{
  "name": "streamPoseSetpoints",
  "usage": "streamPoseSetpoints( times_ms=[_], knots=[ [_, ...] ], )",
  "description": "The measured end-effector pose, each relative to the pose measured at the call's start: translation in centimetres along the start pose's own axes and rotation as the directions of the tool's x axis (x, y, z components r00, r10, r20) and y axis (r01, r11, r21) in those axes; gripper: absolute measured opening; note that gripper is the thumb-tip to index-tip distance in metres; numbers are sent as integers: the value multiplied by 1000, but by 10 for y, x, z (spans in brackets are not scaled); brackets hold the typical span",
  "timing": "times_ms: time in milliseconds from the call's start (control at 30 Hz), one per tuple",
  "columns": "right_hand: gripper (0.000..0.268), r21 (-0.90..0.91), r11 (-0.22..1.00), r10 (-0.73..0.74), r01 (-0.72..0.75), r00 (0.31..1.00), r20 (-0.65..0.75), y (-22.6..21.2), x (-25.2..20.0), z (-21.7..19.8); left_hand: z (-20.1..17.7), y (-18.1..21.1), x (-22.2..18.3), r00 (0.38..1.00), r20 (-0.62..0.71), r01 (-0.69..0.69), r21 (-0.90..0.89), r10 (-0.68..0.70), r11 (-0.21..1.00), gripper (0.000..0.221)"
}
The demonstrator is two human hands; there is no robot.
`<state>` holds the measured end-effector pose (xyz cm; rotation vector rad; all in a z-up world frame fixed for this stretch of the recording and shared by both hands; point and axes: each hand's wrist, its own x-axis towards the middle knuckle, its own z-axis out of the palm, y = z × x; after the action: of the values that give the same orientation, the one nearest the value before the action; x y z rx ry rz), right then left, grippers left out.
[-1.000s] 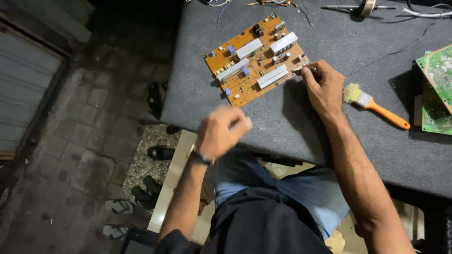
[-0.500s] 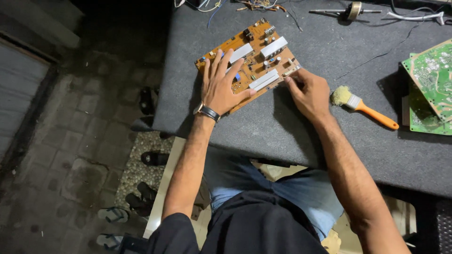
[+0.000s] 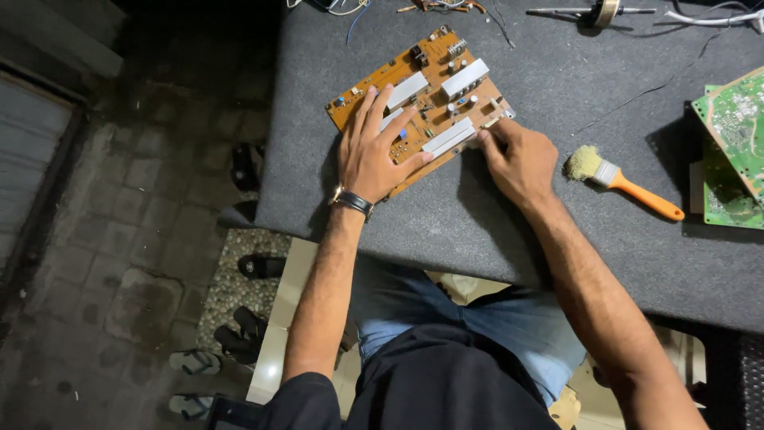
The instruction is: Cleaning a circuit board with a brush on a repair bench
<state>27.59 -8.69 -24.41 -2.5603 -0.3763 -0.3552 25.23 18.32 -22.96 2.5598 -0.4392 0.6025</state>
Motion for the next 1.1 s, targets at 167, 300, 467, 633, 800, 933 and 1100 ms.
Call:
streamPoseSetpoints(
  times_ms=[167,300,467,633,800,933,1100],
  knots=[
    [26,-20,999,-40,41,999,37,-6,-3,2,-2,1,0,1000,-17,-14,-2,14,1000,70],
    [28,-57,998,6,-4,1000,31,-3,-2,9,-1,1,0,999,-35,-25,30,26,999,71],
    [31,-117,993,-17,23,998,54,-10,-1,11,-3,2,0,1000,-23,-9,18,9,1000,70],
    [32,-135,981,-123,137,987,104,-24,-4,7,-6,4,0,1000,-21,-10,-2,10,1000,70],
    [29,-97,988,-105,117,987,119,-28,-4,9,-1,0,-3,999,-42,-14,42,16,999,70],
    [29,-82,983,-150,163,978,147,-28,-2,8,-1,1,2,999,-37,-21,0,21,1000,69],
    [26,-32,966,-248,257,952,178,-42,-5,3,-1,-1,0,999,-36,-23,-13,23,1000,68]
  ],
)
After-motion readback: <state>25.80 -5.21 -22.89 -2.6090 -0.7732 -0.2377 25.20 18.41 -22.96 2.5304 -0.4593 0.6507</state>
